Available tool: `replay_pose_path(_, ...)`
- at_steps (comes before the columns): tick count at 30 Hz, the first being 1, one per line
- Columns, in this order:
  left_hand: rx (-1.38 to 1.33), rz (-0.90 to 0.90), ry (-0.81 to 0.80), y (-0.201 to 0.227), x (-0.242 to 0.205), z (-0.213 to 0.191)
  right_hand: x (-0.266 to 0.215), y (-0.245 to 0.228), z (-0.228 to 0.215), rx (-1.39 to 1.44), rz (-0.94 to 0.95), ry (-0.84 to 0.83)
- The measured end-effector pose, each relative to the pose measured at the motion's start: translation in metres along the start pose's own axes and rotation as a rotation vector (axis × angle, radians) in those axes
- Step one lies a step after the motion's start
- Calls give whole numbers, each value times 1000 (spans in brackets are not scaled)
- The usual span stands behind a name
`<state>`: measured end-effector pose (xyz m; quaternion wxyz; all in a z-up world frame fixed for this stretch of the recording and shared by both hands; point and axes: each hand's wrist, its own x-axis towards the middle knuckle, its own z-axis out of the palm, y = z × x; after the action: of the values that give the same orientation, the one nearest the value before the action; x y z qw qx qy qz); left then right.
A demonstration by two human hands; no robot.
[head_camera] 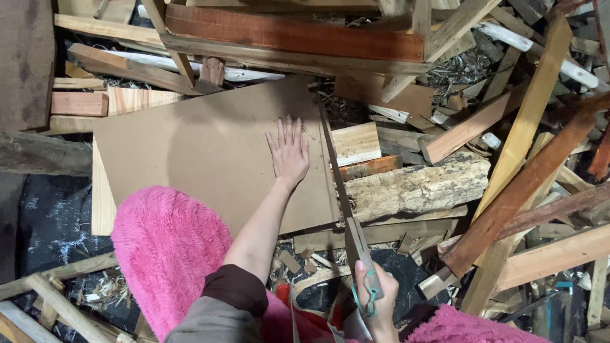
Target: Sawing a thin wooden board and moving it within a cluttered workshop
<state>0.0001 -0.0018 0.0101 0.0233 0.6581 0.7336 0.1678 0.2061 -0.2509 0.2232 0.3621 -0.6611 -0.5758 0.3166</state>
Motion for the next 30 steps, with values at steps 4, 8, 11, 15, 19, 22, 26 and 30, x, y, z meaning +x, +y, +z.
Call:
replay_pose_path(4, -28, 3, 52, 1, -1, -2, -3, -1, -2, 30, -6, -14)
replay_pose_path(8, -42, 3, 67, 1, -3, -3, -11, 10, -3, 2, 77, -19)
replay_pose_path(11, -29, 3, 56, 0, -2, -2, -9, 8, -5, -27, 92, -28)
replay_pose_path(15, -22, -1, 28, 2, -1, -4, 5, 2, 2, 9, -34, -87)
replay_pose_path(19, -16, 6, 33, 1, -1, 0, 50, 9, 39, 14, -84, -85)
replay_pose_path(22, 18, -4, 6, 0, -2, 7, 73, 24, 64, 167, -35, -9)
replay_pose_path(26, 60, -23, -31, -2, -2, 4, 37, 20, 42, 171, -24, -30)
replay_pose_path(30, 70, -36, -53, -3, 1, 13, 15, 69, 33, 196, 41, -37)
